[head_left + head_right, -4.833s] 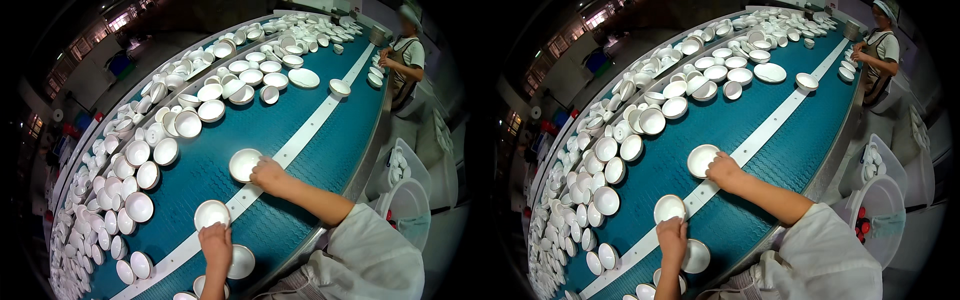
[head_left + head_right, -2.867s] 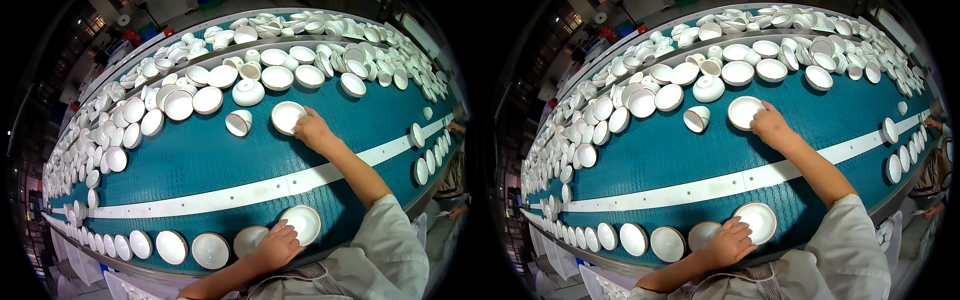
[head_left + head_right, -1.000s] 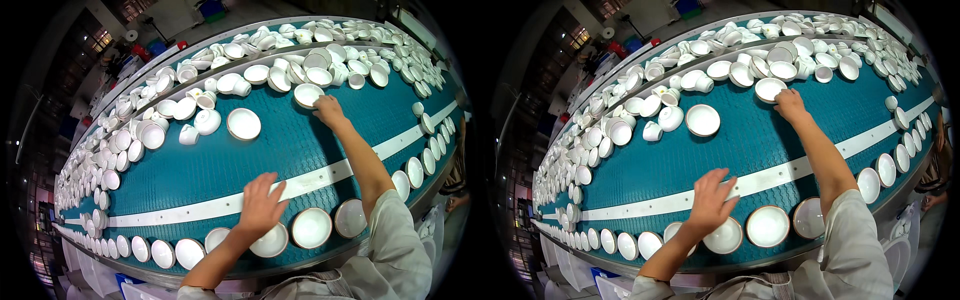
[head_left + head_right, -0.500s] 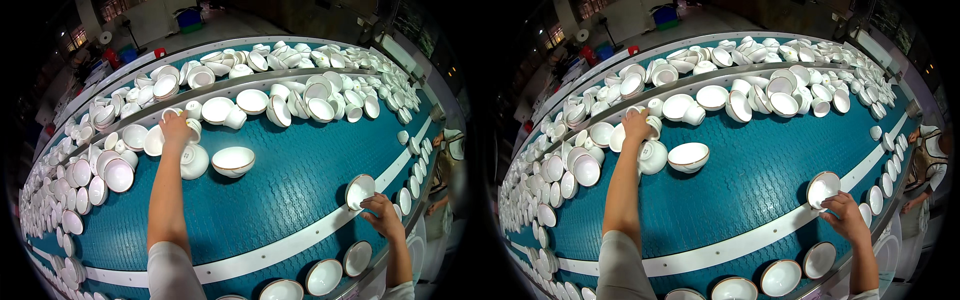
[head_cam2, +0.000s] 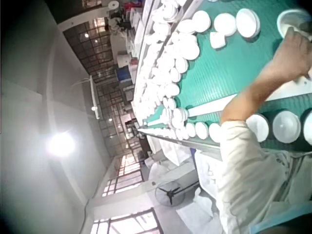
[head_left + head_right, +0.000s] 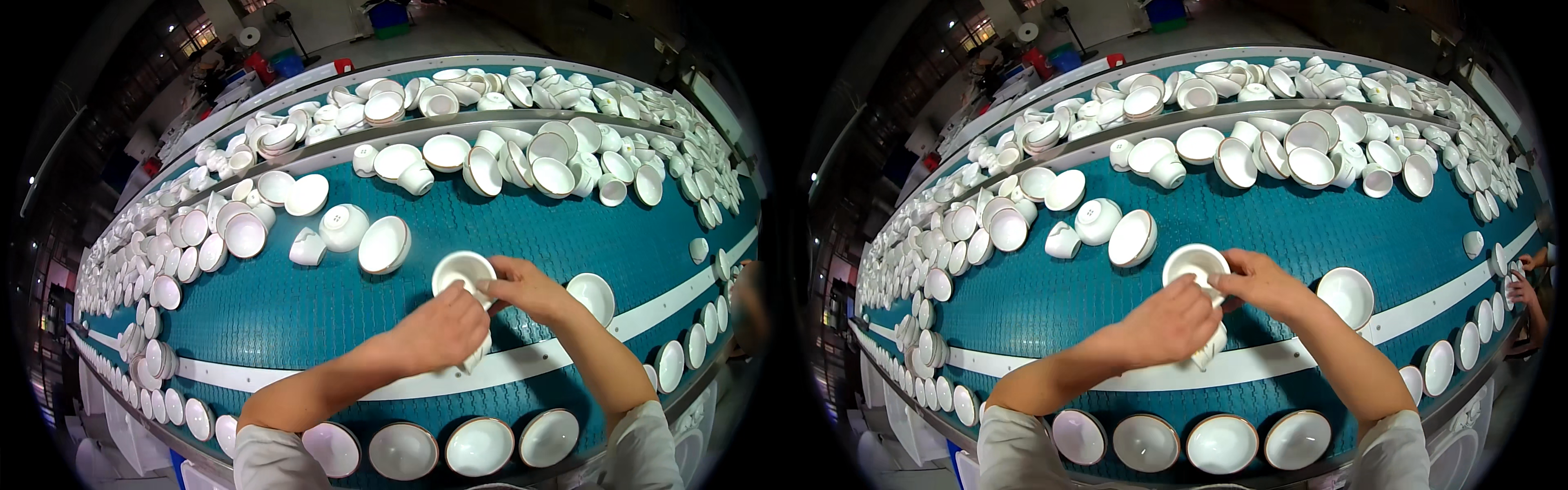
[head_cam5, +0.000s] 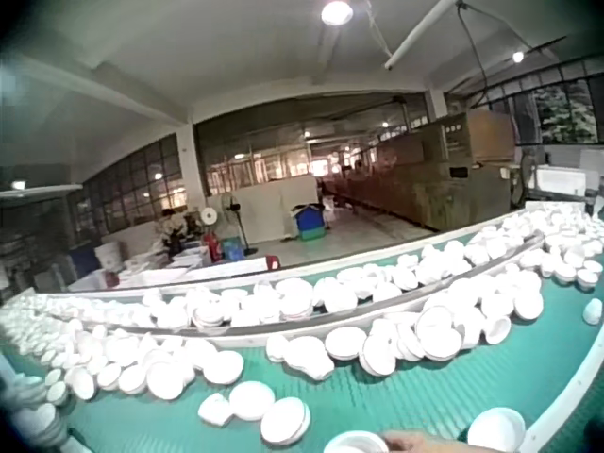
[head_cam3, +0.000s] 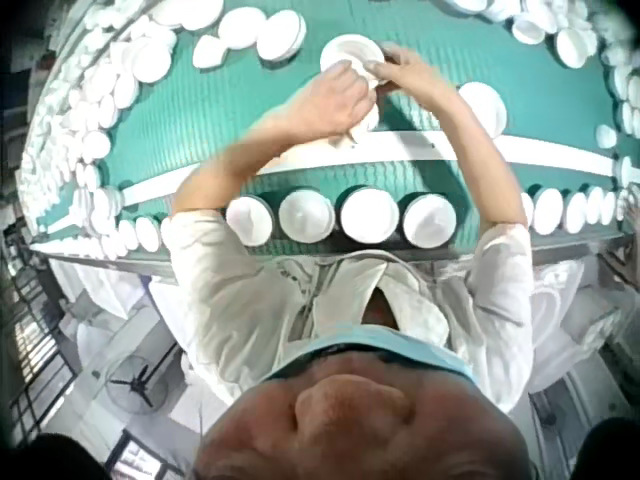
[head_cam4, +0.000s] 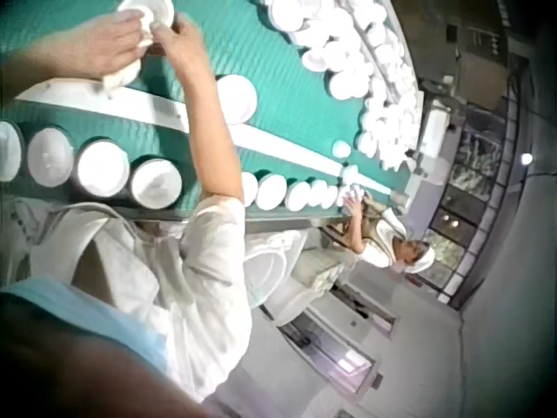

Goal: The person sorts ceramic bowls on a conveyor belt by hand, picking them up from the belt and placing them into bins or stacking them onto other rows on the belt.

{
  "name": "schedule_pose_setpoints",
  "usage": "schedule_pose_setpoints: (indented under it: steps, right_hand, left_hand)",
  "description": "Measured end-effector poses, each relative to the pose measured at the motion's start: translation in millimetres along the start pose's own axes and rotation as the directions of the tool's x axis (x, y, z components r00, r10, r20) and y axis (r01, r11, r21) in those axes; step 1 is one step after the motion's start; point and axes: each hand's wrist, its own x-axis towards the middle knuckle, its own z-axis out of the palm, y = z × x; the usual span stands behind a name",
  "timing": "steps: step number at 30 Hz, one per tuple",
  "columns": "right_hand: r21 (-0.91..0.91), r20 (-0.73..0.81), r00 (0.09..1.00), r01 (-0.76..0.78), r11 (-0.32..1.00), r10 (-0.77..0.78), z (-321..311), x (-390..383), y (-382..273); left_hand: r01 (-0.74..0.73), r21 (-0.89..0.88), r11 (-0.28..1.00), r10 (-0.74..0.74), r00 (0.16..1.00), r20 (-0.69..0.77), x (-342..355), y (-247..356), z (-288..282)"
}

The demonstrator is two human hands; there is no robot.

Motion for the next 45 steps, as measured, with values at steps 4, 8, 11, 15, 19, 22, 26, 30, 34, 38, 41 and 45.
schedule_pose_setpoints:
  steps: [4, 8, 11, 15, 19, 22, 26, 30, 34, 38, 41, 45]
  right_hand:
    - [0.169, -0.039, 0.999, -0.032, 0.985, 0.039, -23.6, -32.1, 59.8]
    - [-0.284, 0.097, 0.832, 0.548, 0.787, -0.546, -67.7, -80.3, 45.3]
    - [-0.679, 0.551, 0.475, 0.734, -0.037, -0.686, -45.0, -110.3, -6.1]
    - [-0.661, 0.628, 0.468, 0.743, -0.107, -0.622, -64.8, -95.0, 9.8]
    - [-0.725, 0.389, 0.516, 0.682, 0.092, -0.763, -80.2, -92.9, 31.2]
    - [-0.768, 0.294, 0.616, 0.607, 0.202, -0.731, -79.0, -97.0, 41.7]
    - [-0.840, 0.139, 0.756, 0.432, 0.328, -0.640, -81.3, -82.7, 47.2]
    - [-0.831, 0.089, 0.691, 0.449, 0.329, -0.717, -56.5, -82.0, 20.7]
    - [-0.787, 0.264, 0.658, 0.569, 0.237, -0.705, 12.8, -100.2, -16.8]
    - [-0.793, 0.428, 0.693, 0.596, 0.127, -0.581, 56.8, -160.7, -19.1]
    - [-0.765, 0.163, 0.729, 0.519, 0.381, -0.665, 86.7, -180.4, 3.4]
    - [-0.723, -0.308, 0.561, 0.387, 0.572, -0.769, 73.3, -298.0, 46.8]
  left_hand:
    - [0.148, -0.261, 0.954, -0.185, 0.975, -0.121, 17.6, 59.5, -20.9]
    - [0.666, -0.659, 0.350, -0.832, 0.544, 0.107, 2.4, 54.7, -13.6]
    - [0.728, -0.678, 0.101, -0.765, 0.492, 0.415, 38.8, 33.0, -8.0]
    - [0.601, -0.776, -0.192, -0.308, 0.714, 0.629, 83.1, -35.0, 5.8]
    - [0.932, -0.051, 0.360, -0.928, 0.352, -0.120, 96.4, -153.9, 74.6]
    - [0.947, 0.103, 0.305, -0.937, 0.317, -0.146, 85.7, -200.4, 128.4]
    - [0.936, -0.082, 0.342, -0.919, 0.315, -0.236, 74.0, -173.0, 129.9]
    - [0.654, -0.107, 0.749, -0.656, 0.707, -0.264, 47.7, -75.0, 53.6]
    - [0.172, -0.274, 0.946, -0.287, 0.836, -0.467, -5.7, 41.4, -41.2]
    - [-0.003, -0.601, 0.799, -0.259, 0.901, -0.349, -30.6, 86.3, -82.7]
    - [0.474, -0.411, 0.779, -0.587, 0.781, -0.212, -150.7, 54.0, -78.2]
    - [0.783, 0.612, 0.113, -0.988, 0.154, -0.015, -360.9, 3.7, -76.0]
